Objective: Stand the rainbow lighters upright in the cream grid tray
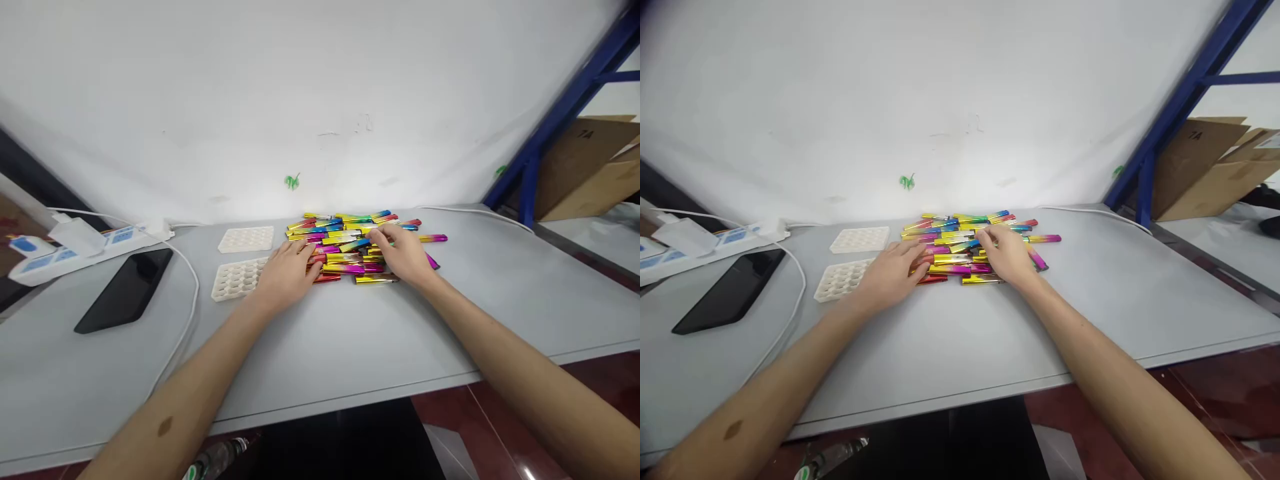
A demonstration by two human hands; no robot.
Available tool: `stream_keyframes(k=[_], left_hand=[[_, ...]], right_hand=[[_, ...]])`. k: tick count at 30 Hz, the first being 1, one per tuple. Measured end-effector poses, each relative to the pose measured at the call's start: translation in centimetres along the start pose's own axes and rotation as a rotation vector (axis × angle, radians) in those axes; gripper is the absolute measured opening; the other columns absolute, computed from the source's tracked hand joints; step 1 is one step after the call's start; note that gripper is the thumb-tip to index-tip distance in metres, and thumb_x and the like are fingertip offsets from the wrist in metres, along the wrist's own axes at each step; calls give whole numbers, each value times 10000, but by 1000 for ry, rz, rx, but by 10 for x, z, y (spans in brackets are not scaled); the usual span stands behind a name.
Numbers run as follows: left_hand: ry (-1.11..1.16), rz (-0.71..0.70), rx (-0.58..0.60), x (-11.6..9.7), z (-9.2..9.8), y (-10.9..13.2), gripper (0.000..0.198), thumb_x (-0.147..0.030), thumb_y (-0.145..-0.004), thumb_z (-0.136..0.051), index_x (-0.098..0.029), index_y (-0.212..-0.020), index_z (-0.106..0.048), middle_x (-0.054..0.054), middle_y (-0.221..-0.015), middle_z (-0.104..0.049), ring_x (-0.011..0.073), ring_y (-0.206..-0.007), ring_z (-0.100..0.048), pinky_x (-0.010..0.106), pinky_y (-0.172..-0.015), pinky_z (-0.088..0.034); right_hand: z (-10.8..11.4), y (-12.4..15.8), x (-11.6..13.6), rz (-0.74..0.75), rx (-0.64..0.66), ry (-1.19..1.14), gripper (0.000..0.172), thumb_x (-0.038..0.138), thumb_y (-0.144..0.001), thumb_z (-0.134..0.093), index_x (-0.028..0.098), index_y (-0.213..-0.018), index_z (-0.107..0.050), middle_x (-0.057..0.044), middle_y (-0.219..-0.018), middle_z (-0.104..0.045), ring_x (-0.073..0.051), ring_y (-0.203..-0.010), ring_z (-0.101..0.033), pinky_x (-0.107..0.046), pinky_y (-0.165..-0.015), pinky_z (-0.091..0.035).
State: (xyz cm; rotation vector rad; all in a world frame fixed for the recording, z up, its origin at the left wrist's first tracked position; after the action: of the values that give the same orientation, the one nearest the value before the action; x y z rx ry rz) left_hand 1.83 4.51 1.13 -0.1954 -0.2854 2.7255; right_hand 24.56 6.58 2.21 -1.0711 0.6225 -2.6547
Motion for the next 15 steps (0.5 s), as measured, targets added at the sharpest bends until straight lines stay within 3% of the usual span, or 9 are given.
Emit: stream_keyframes(k=[7,15], left_hand=[[-2,16,27,-2,-2,1,547,-459,-994,-288,-173,-1435,-440,92,-1534,-417,273,-1423,-333,454,-1156,-319],[-35,53,-43,-1,2,0,494,-384,-993,-295,-176,-1408,-465,94,-1474,-478,284,-1353,-411,443,-1118,-370]], right_hand=[[-2,2,2,22,12,30,362,470,-944,-430,216,-819,-654,-52,-820,-685,-222,-779,-587,-327,-678,-415],[-3,4,5,10,36,26,369,474,-938,-432,213,-793,-648,-51,-812,-684,-218,-766,-580,-323,-659,-406]])
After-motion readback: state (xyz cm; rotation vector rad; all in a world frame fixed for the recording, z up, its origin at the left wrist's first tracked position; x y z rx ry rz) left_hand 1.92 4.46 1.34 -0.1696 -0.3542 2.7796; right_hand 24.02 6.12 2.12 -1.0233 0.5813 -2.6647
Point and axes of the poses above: each hand's wrist, its own y-axis away from the middle knuckle, its own z-axis out of the back of the hand, x = y × z, the point moved 5 cm from there along -y, towards the middle knuckle
